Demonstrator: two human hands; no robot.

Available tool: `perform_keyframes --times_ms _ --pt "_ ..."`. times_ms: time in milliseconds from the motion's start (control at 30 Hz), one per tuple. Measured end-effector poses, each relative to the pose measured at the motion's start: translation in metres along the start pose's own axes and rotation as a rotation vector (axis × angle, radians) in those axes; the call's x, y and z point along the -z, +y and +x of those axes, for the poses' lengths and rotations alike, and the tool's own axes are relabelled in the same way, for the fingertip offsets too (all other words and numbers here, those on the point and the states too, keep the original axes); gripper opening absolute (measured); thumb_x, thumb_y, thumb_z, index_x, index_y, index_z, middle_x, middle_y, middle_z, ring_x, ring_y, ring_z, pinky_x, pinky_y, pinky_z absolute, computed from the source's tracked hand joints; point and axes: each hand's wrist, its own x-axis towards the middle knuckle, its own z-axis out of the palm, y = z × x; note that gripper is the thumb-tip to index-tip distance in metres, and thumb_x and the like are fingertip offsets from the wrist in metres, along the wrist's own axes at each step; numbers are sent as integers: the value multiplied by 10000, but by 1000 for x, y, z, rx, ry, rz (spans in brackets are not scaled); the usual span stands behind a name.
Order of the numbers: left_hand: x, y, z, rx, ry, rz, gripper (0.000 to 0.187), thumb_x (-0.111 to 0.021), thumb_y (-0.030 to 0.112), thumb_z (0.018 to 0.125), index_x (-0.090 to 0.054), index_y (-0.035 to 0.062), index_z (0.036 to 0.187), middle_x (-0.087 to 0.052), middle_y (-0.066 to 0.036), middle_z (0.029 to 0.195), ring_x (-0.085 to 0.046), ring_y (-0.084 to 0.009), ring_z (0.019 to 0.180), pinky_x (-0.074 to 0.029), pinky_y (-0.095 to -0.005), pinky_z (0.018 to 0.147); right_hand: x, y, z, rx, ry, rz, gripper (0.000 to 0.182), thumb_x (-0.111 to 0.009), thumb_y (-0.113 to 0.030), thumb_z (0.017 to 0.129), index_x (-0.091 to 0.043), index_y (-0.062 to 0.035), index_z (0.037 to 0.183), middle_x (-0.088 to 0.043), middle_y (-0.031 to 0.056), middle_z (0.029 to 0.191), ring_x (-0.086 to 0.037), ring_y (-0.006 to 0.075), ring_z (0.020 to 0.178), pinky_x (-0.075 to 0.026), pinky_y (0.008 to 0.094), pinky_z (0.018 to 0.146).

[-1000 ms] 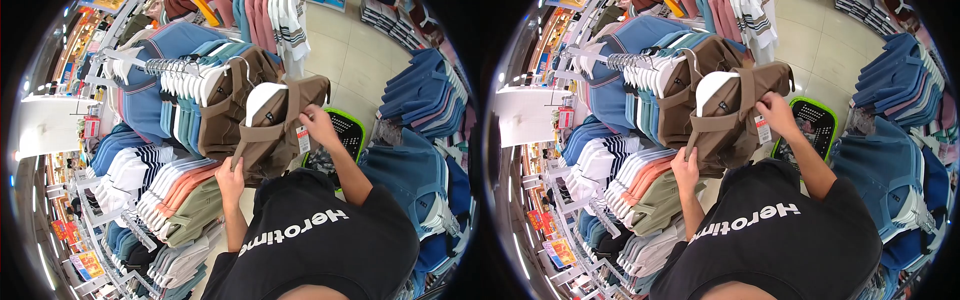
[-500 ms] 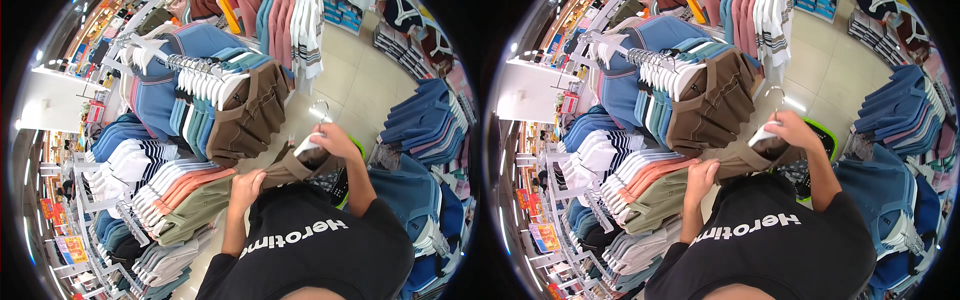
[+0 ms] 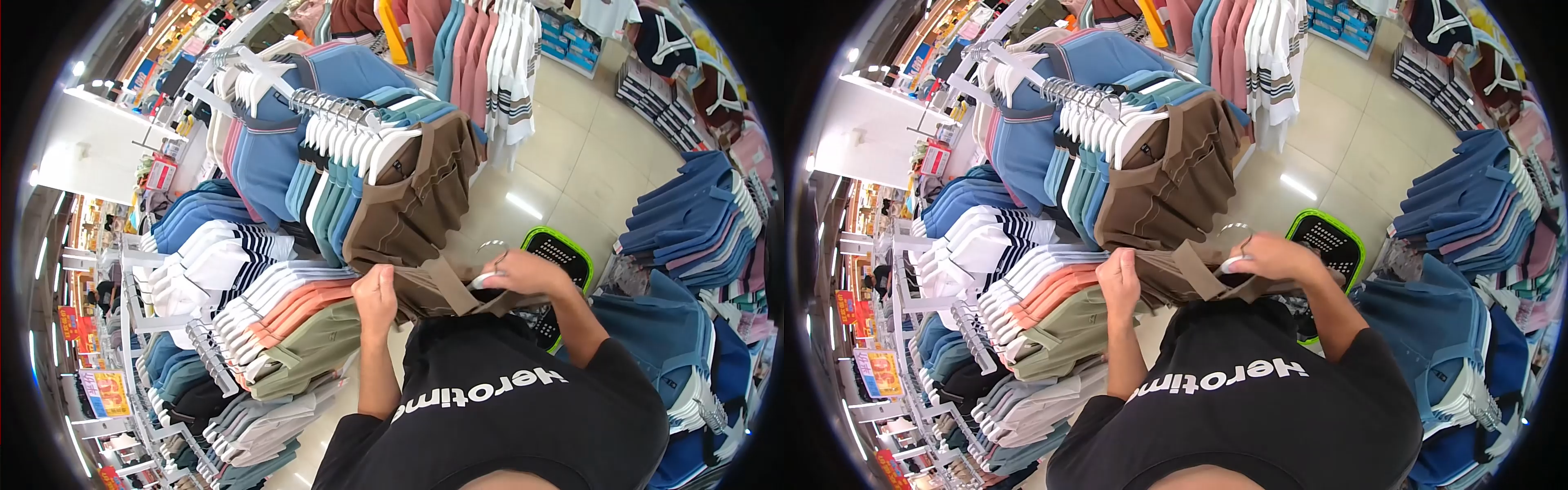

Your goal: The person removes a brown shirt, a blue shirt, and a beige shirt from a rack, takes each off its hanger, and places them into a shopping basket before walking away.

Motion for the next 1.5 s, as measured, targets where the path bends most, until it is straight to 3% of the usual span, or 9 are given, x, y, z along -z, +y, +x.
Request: perform_keyframes --times_ms 367,633,800,867,1000,1133,1300,1433,1500 --pt "-1 6 -4 93 -265 -275 198 -632 112 917 -617 -37 787 -520 -131 597 -466 -202 492 -391 -325 512 -9 20 -1 -3 110 206 303 -529 -239 962 -668 1 1085 -690 158 1030 -629 307 953 -486 361 871" --pt "10 -28 -8 247 -744 169 268 -740 154 792 -664 -6 992 -675 -200 900 -642 -401 824 -497 -390 724 22 13 -13 -121 505 183 251 -589 -206 929 -667 29 968 -638 105 707 -575 171 671 -466 312 653" --pt "-6 -87 -21 92 -444 -54 105 -607 24 853 -630 -15 948 -636 -172 884 -628 -309 859 -483 -364 766 27 6 -17 -124 543 209 256 -602 -222 926 -660 26 953 -633 89 710 -558 169 661 -455 318 642" --pt "-13 -90 -25 391 -249 -408 90 -535 -13 896 -612 -42 933 -637 -112 828 -615 -195 815 -479 -324 750 33 4 -21 -151 520 249 261 -594 -232 932 -661 19 955 -632 83 712 -556 168 664 -455 321 646" --pt "-14 -65 -17 282 -110 -388 131 -510 -8 922 -627 -43 971 -668 -94 839 -594 -143 764 -476 -284 724 30 6 -21 -204 138 203 282 -556 -269 952 -671 -12 964 -624 83 702 -573 167 688 -462 334 670" --pt "-7 -47 -6 288 -208 -341 134 -534 -3 909 -638 -44 982 -675 -96 841 -605 -143 767 -483 -286 729 23 8 -12 -178 73 27 296 -578 -271 947 -673 8 966 -636 107 709 -601 163 691 -478 345 668" --pt "1 -51 -11 289 -525 -259 350 -794 176 760 -642 -59 971 -672 -169 820 -646 -220 741 -503 -343 722 30 24 -22 -187 505 294 275 -584 -235 955 -649 26 894 -598 52 680 -559 116 628 -446 290 589" --pt "-3 -78 -26 221 -803 156 262 -675 44 790 -600 -60 1019 -631 -229 907 -619 -367 845 -482 -349 793 35 20 -28 -174 582 278 275 -582 -232 955 -638 14 845 -580 30 661 -538 96 618 -421 277 571" --pt "-7 -93 -29 116 -597 39 256 -599 -11 759 -608 -66 1008 -637 -224 893 -625 -370 850 -486 -363 821 38 15 -31 -178 546 237 273 -580 -231 955 -641 9 841 -579 29 659 -539 89 626 -419 278 571"
